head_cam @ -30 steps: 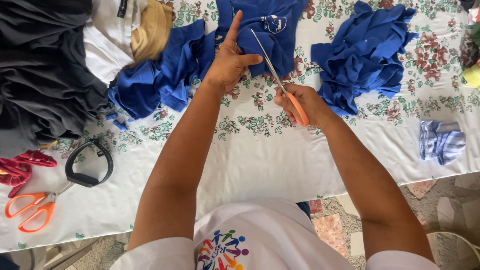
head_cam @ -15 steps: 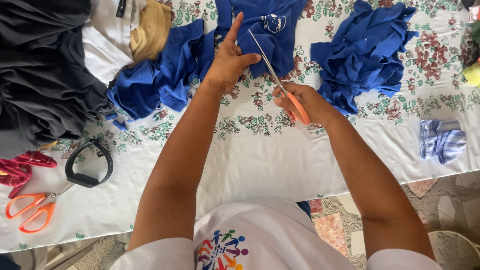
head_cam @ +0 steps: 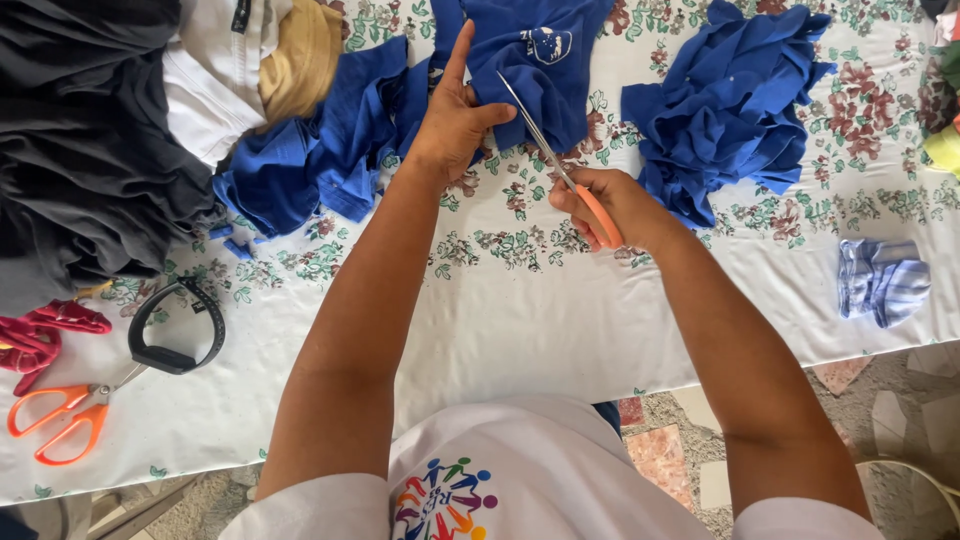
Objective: Cutting blue fabric into strips using scissors.
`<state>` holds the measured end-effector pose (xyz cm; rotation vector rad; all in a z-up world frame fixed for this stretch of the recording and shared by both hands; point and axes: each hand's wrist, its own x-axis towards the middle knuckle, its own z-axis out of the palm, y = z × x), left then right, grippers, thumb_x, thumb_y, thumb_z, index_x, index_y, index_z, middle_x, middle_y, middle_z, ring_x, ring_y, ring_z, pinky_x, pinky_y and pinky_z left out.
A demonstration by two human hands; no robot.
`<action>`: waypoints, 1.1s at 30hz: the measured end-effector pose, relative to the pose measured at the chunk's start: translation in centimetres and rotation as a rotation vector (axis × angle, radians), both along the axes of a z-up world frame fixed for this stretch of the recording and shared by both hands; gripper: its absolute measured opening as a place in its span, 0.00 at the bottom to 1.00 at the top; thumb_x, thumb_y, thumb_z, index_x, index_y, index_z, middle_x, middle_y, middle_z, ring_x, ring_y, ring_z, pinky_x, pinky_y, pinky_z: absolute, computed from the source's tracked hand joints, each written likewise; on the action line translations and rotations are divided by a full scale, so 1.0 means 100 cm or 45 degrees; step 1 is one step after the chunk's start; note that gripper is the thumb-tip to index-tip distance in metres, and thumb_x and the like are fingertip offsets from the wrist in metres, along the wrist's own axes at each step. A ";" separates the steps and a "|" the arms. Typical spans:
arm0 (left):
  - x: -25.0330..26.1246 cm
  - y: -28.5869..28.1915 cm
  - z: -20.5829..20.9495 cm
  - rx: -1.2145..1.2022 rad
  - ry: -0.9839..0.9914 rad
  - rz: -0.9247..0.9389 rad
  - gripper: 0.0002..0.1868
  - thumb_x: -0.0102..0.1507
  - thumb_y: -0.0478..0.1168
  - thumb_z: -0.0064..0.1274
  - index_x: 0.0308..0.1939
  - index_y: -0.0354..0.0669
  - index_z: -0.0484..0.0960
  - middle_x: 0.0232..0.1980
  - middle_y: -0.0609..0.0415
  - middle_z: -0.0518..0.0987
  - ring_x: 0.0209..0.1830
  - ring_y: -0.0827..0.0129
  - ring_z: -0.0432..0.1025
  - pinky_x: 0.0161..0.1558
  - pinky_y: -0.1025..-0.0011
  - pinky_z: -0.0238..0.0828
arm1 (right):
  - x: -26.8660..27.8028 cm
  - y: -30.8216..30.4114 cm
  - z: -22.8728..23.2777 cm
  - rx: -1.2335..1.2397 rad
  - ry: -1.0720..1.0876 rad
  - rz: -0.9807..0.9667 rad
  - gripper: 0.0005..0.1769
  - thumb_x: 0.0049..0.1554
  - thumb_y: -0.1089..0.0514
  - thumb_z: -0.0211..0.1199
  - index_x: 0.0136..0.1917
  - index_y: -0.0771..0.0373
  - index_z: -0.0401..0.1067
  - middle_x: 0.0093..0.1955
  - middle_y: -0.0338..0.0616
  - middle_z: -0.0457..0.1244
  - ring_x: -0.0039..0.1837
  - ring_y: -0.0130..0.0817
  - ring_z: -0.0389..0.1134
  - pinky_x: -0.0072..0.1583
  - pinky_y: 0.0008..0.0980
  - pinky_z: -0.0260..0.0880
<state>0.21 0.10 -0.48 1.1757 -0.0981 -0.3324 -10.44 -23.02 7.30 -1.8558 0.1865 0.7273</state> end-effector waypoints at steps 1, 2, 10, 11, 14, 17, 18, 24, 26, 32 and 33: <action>0.002 0.001 -0.003 -0.034 0.009 -0.007 0.60 0.56 0.18 0.61 0.82 0.64 0.47 0.28 0.62 0.70 0.23 0.81 0.65 0.24 0.79 0.65 | 0.004 -0.007 0.001 0.026 -0.003 0.077 0.18 0.59 0.46 0.66 0.50 0.63 0.75 0.26 0.34 0.58 0.27 0.23 0.59 0.30 0.27 0.59; 0.003 0.003 -0.007 -0.067 0.019 -0.014 0.59 0.56 0.18 0.60 0.81 0.64 0.47 0.29 0.59 0.73 0.24 0.79 0.68 0.24 0.78 0.66 | 0.007 -0.015 0.002 0.052 -0.003 0.155 0.17 0.58 0.47 0.66 0.51 0.62 0.75 0.28 0.33 0.60 0.28 0.22 0.60 0.30 0.26 0.61; 0.005 0.000 -0.019 -0.442 0.224 -0.161 0.52 0.57 0.14 0.52 0.82 0.51 0.55 0.60 0.46 0.81 0.56 0.65 0.79 0.59 0.71 0.79 | 0.013 -0.047 0.049 -0.429 0.161 0.406 0.18 0.51 0.50 0.70 0.55 0.54 0.76 0.32 0.37 0.66 0.29 0.27 0.60 0.32 0.29 0.62; 0.005 -0.004 -0.023 -0.439 0.235 -0.171 0.50 0.58 0.15 0.52 0.82 0.49 0.58 0.61 0.43 0.80 0.58 0.64 0.78 0.61 0.70 0.78 | 0.011 -0.047 0.048 -0.494 0.189 0.416 0.19 0.51 0.50 0.70 0.56 0.51 0.76 0.33 0.37 0.67 0.30 0.27 0.60 0.32 0.29 0.62; 0.005 -0.016 -0.039 -0.410 0.306 -0.026 0.47 0.58 0.19 0.53 0.79 0.48 0.57 0.58 0.42 0.79 0.54 0.63 0.77 0.56 0.72 0.75 | 0.011 -0.052 0.035 -0.335 0.110 0.427 0.17 0.55 0.47 0.67 0.55 0.54 0.75 0.34 0.36 0.65 0.31 0.26 0.60 0.33 0.29 0.64; -0.003 -0.024 -0.049 -0.424 0.417 0.214 0.45 0.57 0.23 0.56 0.76 0.43 0.56 0.56 0.45 0.77 0.51 0.63 0.75 0.52 0.71 0.73 | 0.008 -0.052 0.019 -0.090 0.053 0.437 0.17 0.58 0.45 0.64 0.52 0.59 0.74 0.36 0.35 0.62 0.34 0.25 0.62 0.34 0.29 0.67; -0.010 -0.026 -0.034 -0.422 0.415 0.218 0.45 0.57 0.23 0.56 0.76 0.43 0.56 0.56 0.45 0.77 0.51 0.63 0.75 0.52 0.71 0.73 | 0.009 -0.054 0.011 -0.088 0.051 0.441 0.17 0.58 0.45 0.64 0.52 0.59 0.74 0.36 0.35 0.62 0.34 0.25 0.62 0.34 0.29 0.67; -0.028 -0.042 -0.041 -0.407 0.489 0.471 0.43 0.55 0.26 0.64 0.69 0.39 0.56 0.51 0.46 0.76 0.50 0.65 0.74 0.54 0.71 0.73 | -0.001 -0.025 0.016 -0.039 0.233 0.343 0.16 0.60 0.45 0.59 0.55 0.56 0.71 0.36 0.37 0.62 0.36 0.27 0.64 0.39 0.30 0.69; -0.026 -0.044 -0.053 -0.503 0.466 0.446 0.34 0.56 0.25 0.64 0.62 0.34 0.65 0.50 0.47 0.77 0.49 0.64 0.75 0.53 0.70 0.75 | -0.002 -0.019 0.022 -0.202 0.219 0.376 0.20 0.65 0.41 0.53 0.54 0.59 0.71 0.34 0.39 0.63 0.34 0.29 0.65 0.39 0.31 0.69; -0.011 -0.022 -0.068 -0.601 0.526 0.352 0.19 0.58 0.25 0.60 0.52 0.34 0.77 0.46 0.50 0.79 0.41 0.67 0.75 0.39 0.72 0.74 | 0.007 -0.057 0.045 -0.396 0.097 0.491 0.19 0.55 0.48 0.66 0.57 0.57 0.75 0.35 0.37 0.69 0.33 0.27 0.65 0.35 0.30 0.67; -0.011 -0.020 -0.064 -0.602 0.525 0.354 0.19 0.58 0.25 0.60 0.52 0.34 0.77 0.46 0.50 0.79 0.41 0.67 0.75 0.39 0.72 0.74 | 0.007 -0.065 0.049 -0.397 0.097 0.493 0.19 0.55 0.48 0.66 0.57 0.57 0.75 0.35 0.37 0.69 0.33 0.27 0.65 0.35 0.30 0.67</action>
